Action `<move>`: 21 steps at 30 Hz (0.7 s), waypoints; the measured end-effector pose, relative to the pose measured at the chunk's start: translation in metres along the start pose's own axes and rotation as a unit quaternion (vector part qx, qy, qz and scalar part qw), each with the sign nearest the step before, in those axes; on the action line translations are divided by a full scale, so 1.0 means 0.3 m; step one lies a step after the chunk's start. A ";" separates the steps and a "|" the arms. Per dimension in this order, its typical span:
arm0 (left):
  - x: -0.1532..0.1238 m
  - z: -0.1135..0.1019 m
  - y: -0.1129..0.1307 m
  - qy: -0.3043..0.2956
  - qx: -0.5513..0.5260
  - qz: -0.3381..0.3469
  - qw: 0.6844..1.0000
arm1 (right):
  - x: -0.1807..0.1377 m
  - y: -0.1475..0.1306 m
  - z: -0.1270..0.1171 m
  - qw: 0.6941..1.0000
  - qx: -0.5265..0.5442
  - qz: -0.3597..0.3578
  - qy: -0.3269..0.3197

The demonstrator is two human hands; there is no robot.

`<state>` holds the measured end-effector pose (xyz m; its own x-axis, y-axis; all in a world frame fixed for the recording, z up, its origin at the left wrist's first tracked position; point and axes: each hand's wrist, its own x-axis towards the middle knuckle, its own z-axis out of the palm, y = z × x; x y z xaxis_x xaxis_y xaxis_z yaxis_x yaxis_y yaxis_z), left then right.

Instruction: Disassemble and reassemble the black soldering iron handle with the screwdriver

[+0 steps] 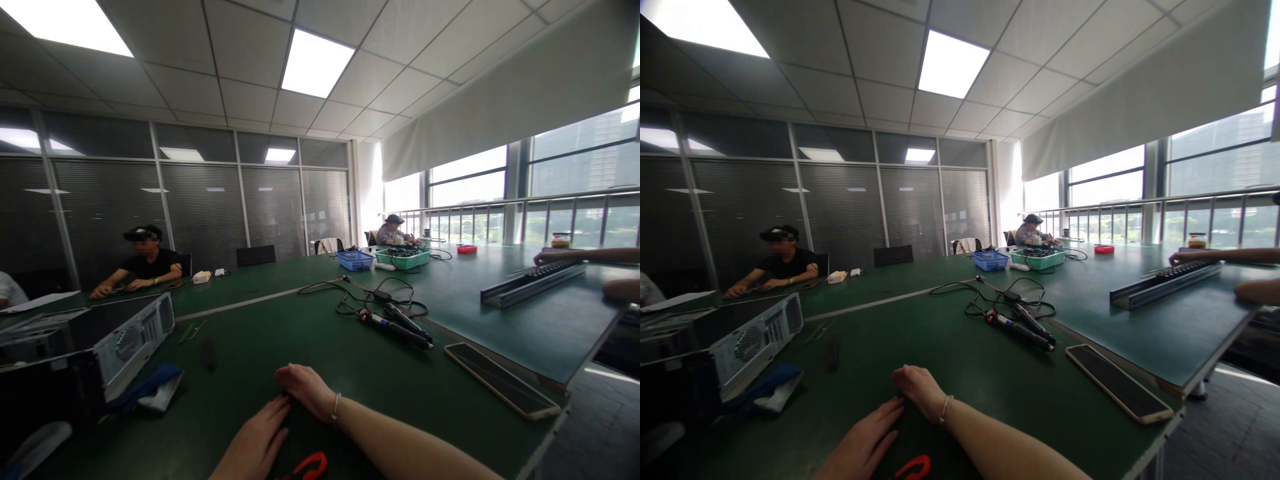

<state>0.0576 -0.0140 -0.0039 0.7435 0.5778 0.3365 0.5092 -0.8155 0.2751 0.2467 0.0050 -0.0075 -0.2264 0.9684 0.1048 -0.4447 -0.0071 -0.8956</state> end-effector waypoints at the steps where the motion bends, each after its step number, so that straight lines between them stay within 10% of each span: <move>1: -0.001 -0.003 0.005 0.004 -0.003 -0.003 1.000 | 0.001 -0.002 0.000 1.000 0.008 0.004 0.007; 21: 0.005 -0.032 0.051 -0.013 -0.017 -0.014 1.000 | -0.004 -0.012 0.037 0.992 0.107 0.038 0.051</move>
<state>0.0625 -0.0253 0.0095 0.7402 0.5997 0.3041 0.5160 -0.7966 0.3150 0.2390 0.0011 0.0003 -0.1825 0.9831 -0.0127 -0.6055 -0.1225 -0.7864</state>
